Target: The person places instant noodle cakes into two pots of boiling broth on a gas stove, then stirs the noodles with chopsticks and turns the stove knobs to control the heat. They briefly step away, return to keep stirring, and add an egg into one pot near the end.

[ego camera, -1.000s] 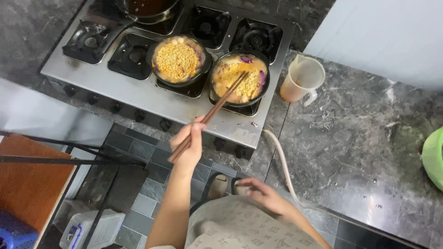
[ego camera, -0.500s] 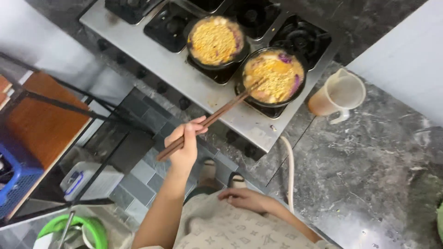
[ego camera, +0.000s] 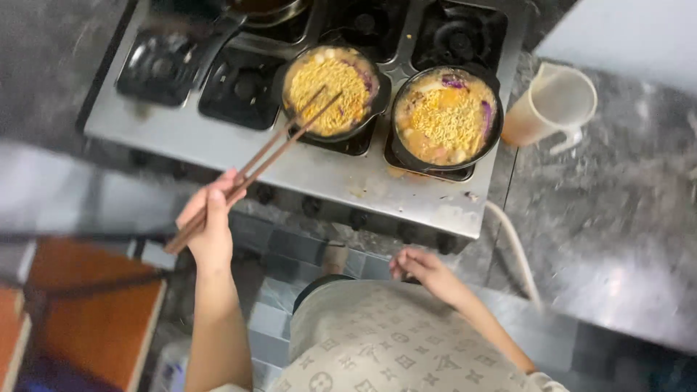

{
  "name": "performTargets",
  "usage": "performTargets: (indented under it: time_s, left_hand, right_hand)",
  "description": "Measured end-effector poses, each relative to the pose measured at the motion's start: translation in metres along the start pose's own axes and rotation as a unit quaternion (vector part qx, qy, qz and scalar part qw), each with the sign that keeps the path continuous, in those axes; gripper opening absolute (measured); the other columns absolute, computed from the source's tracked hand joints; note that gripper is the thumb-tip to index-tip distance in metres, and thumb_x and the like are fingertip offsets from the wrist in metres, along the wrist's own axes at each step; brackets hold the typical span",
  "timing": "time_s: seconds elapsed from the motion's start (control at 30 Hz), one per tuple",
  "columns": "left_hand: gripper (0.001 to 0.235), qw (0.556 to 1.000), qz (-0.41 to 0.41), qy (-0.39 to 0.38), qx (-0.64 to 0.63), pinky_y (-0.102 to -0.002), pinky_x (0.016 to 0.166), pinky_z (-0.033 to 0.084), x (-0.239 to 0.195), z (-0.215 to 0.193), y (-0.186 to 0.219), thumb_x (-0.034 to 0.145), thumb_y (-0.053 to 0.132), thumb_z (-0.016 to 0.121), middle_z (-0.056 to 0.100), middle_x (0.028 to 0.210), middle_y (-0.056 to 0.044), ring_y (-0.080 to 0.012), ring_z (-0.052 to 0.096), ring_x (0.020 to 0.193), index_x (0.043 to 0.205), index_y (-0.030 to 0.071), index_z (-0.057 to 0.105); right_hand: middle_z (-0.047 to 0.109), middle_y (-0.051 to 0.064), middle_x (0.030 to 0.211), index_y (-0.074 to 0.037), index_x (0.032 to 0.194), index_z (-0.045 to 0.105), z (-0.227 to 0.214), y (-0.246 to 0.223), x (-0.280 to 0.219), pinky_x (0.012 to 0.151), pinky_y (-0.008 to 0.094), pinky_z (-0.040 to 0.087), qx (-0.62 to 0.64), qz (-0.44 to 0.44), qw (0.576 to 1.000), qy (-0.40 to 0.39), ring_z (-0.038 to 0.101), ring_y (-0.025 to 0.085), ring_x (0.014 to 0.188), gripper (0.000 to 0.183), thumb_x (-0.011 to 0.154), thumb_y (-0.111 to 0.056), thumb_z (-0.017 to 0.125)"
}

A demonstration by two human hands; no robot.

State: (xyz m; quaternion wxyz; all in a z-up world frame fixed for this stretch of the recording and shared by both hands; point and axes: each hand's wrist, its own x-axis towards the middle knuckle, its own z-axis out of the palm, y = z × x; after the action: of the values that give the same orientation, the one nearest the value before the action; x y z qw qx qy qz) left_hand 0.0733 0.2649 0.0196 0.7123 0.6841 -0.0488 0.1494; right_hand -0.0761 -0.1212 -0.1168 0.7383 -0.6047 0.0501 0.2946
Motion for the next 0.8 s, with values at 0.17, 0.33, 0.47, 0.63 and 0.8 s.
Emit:
performTargets:
  time_s: [0.17, 0.33, 0.47, 0.63, 0.8]
  left_hand:
    - [0.032, 0.994, -0.060, -0.081, -0.029, -0.044, 0.101, 0.061, 0.038, -0.048, -0.070, 0.110, 0.015, 0.054, 0.065, 0.132, -0.029, -0.0339, 0.069, 0.118, 0.122, -0.013, 0.063]
    - [0.035, 0.990, -0.078, -0.109, -0.042, -0.047, 0.107, 0.059, 0.057, -0.060, -0.073, 0.112, 0.017, 0.052, 0.063, 0.135, -0.031, -0.0355, 0.065, 0.126, 0.123, -0.014, 0.062]
    - [0.038, 0.991, -0.048, -0.121, -0.027, -0.052, 0.101, 0.061, 0.086, -0.084, -0.037, 0.111, 0.020, 0.054, 0.064, 0.130, -0.034, -0.0400, 0.069, 0.120, 0.122, -0.016, 0.061]
    - [0.041, 0.977, -0.031, -0.159, -0.139, -0.050, 0.097, 0.063, 0.108, -0.091, -0.012, 0.107, 0.025, 0.055, 0.064, 0.131, -0.030, -0.0393, 0.072, 0.115, 0.128, -0.010, 0.057]
    - [0.041, 0.973, 0.014, -0.227, 0.031, -0.050, 0.104, 0.059, 0.102, -0.067, -0.064, 0.113, 0.024, 0.052, 0.066, 0.131, -0.033, -0.0393, 0.069, 0.119, 0.125, -0.013, 0.065]
  right_hand:
    - [0.070, 0.007, 0.089, -0.002, 0.105, 0.068, 0.073, -0.033, 0.045, 0.083, 0.031, 0.053, -0.066, -0.059, 0.982, 0.167, 0.067, 0.018, 0.089, 0.029, 0.105, -0.026, 0.052]
    - [0.072, 0.015, 0.093, -0.013, 0.117, 0.067, 0.105, -0.026, 0.041, 0.076, 0.042, 0.052, -0.308, 0.171, 0.888, 0.297, 0.071, 0.032, 0.085, 0.029, 0.099, -0.034, 0.057]
    - [0.073, 0.019, 0.094, -0.009, 0.111, 0.069, 0.095, 0.002, 0.044, 0.077, 0.044, 0.054, -0.313, 0.060, 0.878, 0.357, 0.069, 0.039, 0.092, 0.027, 0.096, -0.030, 0.061]
    - [0.074, 0.017, 0.091, -0.009, 0.111, 0.068, 0.128, -0.081, 0.075, 0.075, 0.042, 0.055, -0.296, 0.042, 0.896, 0.328, 0.072, 0.034, 0.086, 0.027, 0.094, -0.028, 0.061]
    - [0.071, 0.015, 0.089, -0.007, 0.112, 0.065, 0.169, -0.138, 0.100, 0.073, 0.041, 0.054, -0.309, -0.040, 0.925, 0.219, 0.070, 0.033, 0.081, 0.026, 0.098, -0.027, 0.058]
